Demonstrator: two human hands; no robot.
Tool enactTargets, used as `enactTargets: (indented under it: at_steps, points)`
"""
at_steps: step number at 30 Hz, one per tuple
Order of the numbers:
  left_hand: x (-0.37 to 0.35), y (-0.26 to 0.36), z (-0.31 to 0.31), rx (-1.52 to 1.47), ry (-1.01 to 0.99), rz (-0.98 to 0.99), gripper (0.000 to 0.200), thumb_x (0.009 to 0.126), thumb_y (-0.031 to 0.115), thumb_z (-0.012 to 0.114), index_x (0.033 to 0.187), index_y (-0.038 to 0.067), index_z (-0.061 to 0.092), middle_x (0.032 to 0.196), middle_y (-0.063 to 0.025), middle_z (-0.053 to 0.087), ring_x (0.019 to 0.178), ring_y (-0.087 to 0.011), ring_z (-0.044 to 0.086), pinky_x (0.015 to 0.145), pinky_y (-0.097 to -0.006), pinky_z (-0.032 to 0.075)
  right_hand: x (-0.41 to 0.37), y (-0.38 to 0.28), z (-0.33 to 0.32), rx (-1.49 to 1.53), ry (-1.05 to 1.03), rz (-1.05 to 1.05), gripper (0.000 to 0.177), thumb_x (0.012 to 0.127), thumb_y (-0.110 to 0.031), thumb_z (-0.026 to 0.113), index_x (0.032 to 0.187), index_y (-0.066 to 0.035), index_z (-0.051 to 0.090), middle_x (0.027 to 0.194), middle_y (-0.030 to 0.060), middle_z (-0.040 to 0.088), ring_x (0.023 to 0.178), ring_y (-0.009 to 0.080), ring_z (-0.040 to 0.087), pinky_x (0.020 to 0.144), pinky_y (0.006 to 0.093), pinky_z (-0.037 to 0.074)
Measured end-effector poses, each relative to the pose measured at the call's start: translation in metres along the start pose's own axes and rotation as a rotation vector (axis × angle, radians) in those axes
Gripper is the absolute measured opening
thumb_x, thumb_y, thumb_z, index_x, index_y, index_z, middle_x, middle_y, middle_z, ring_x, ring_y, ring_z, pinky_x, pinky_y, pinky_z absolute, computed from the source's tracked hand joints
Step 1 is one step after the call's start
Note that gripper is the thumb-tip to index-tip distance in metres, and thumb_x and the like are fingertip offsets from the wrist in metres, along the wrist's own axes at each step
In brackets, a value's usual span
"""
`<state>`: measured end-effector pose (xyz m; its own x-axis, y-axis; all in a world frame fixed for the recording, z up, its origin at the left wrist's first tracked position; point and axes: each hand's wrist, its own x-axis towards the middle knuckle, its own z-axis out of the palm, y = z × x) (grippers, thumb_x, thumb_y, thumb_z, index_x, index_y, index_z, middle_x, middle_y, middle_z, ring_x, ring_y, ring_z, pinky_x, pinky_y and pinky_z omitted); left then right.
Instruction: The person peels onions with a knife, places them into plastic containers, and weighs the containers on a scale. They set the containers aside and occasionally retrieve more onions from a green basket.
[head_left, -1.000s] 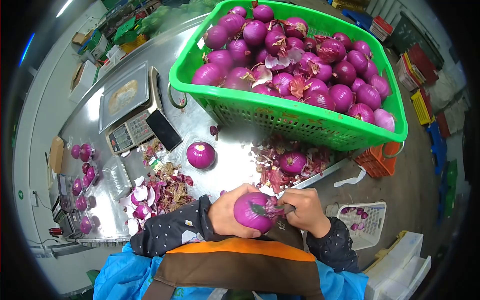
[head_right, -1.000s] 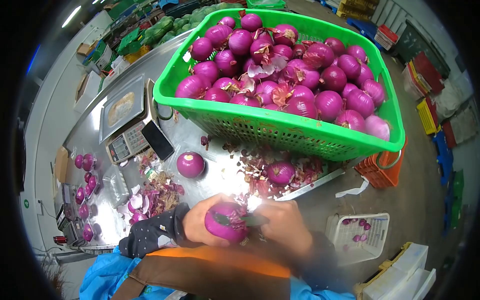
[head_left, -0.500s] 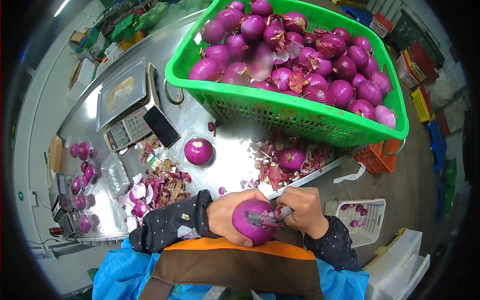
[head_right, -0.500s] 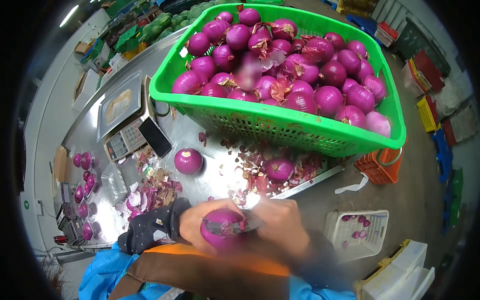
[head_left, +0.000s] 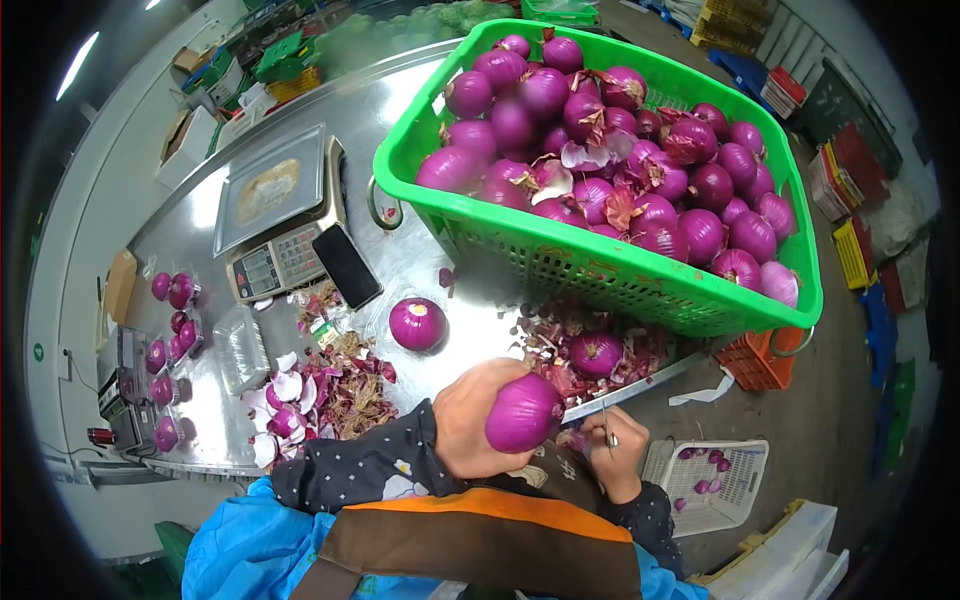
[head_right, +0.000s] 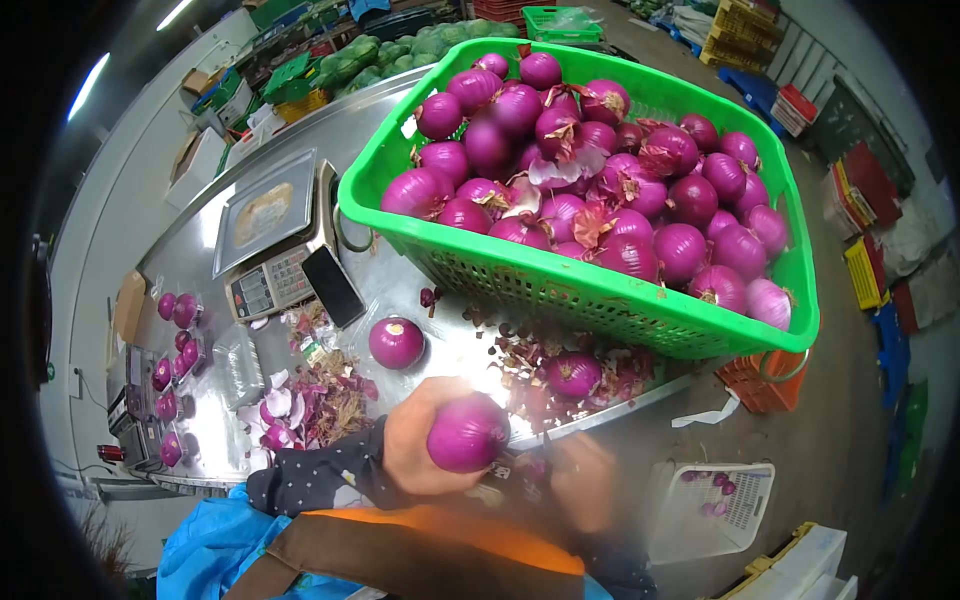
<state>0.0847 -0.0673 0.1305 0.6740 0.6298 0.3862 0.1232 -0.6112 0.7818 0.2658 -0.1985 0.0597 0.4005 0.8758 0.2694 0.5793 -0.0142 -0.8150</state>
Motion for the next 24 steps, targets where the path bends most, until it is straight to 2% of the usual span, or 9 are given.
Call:
enactTargets:
  at_steps: [5,8,9,11,13,15,19,21,24]
  points:
    - [-0.007,-0.010,0.013,-0.171,-0.013,-0.176,0.073,0.058,0.011,0.082,0.120,0.001,0.043,0.105,-0.0153,0.058,0.093,-0.0258,0.061,0.083,-0.0338,0.049,0.017,-0.015,-0.005,0.077,-0.076,0.024,0.023,0.075,0.001,0.059,0.098,0.003,0.063,0.092,0.0142,0.066,0.052,0.0091,0.049,0.053,0.0219,0.040]
    - [-0.011,-0.016,0.017,-0.447,-0.061,-0.403,0.081,0.057,0.015,0.083,0.123,0.001,0.039,0.108,-0.0128,0.057,0.100,-0.0216,0.059,0.088,-0.0320,0.047,0.023,-0.025,-0.003,0.589,-0.349,0.216,0.071,0.079,-0.020,0.071,0.135,0.005,0.037,0.132,0.0180,0.050,0.051,0.0007,0.043,0.051,0.0157,0.036]
    - [-0.010,-0.017,0.017,-0.532,-0.099,-0.440,0.083,0.058,0.015,0.083,0.125,0.002,0.036,0.109,-0.0113,0.056,0.102,-0.0187,0.058,0.090,-0.0311,0.046,0.025,-0.026,-0.001,0.586,-0.354,0.210,0.071,0.079,-0.020,0.071,0.135,0.005,0.037,0.132,0.0180,0.050,0.051,0.0007,0.043,0.051,0.0157,0.036]
    - [-0.013,-0.022,0.020,-0.503,-0.101,-0.393,0.082,0.057,0.013,0.084,0.124,0.003,0.037,0.109,-0.0102,0.055,0.102,-0.0180,0.057,0.089,-0.0307,0.046,0.033,-0.041,-0.002,0.651,-0.310,0.354,0.058,0.076,-0.010,0.068,0.131,-0.010,0.050,0.063,-0.0040,0.050,0.056,0.0038,0.044,0.058,0.0212,0.034]
    - [-0.015,-0.025,0.020,-0.528,-0.145,-0.368,0.081,0.058,0.012,0.084,0.123,0.003,0.036,0.109,-0.0099,0.055,0.102,-0.0177,0.056,0.089,-0.0303,0.046,0.042,-0.056,-0.011,0.680,-0.326,0.496,0.050,0.077,-0.010,0.067,0.125,-0.009,0.055,0.079,-0.0001,0.061,0.065,0.0052,0.051,0.062,0.0214,0.039]
    - [-0.017,-0.027,0.022,-0.606,-0.127,-0.385,0.080,0.059,0.012,0.084,0.123,0.003,0.036,0.108,-0.0095,0.056,0.101,-0.0171,0.056,0.089,-0.0304,0.046,0.046,-0.058,-0.013,0.373,-0.329,-0.082,0.037,0.079,-0.007,0.062,0.116,-0.007,0.060,0.100,0.0060,0.066,0.079,0.0084,0.057,0.069,0.0230,0.045]
    - [-0.027,-0.045,0.030,-0.726,-0.060,-0.529,0.076,0.064,0.014,0.085,0.123,0.004,0.037,0.107,-0.0088,0.056,0.098,-0.0155,0.057,0.087,-0.0297,0.047,0.039,-0.063,-0.018,0.795,-0.051,0.587,0.044,0.079,-0.004,0.053,0.123,0.002,0.052,0.115,0.0211,0.060,0.043,0.0065,0.046,0.041,0.0170,0.036]
    - [-0.026,-0.050,0.033,-1.277,-0.042,-0.880,0.069,0.074,0.015,0.079,0.126,0.003,0.034,0.114,-0.0127,0.052,0.101,-0.0209,0.058,0.083,-0.0341,0.052,0.031,-0.034,0.002,0.428,-0.215,0.258,0.069,0.074,-0.006,0.068,0.135,0.003,0.036,0.133,0.0205,0.047,0.078,0.0089,0.060,0.051,0.0149,0.039]
    - [-0.028,-0.049,0.032,-1.322,-0.053,-1.119,0.075,0.079,0.025,0.074,0.133,0.006,0.027,0.123,-0.0169,0.046,0.109,-0.0272,0.057,0.083,-0.0373,0.054,0.029,-0.046,0.026,0.473,-0.353,0.243,0.087,0.063,-0.017,0.084,0.134,0.000,0.038,0.129,0.0161,0.050,0.110,0.0189,0.054,0.084,0.0270,0.047]
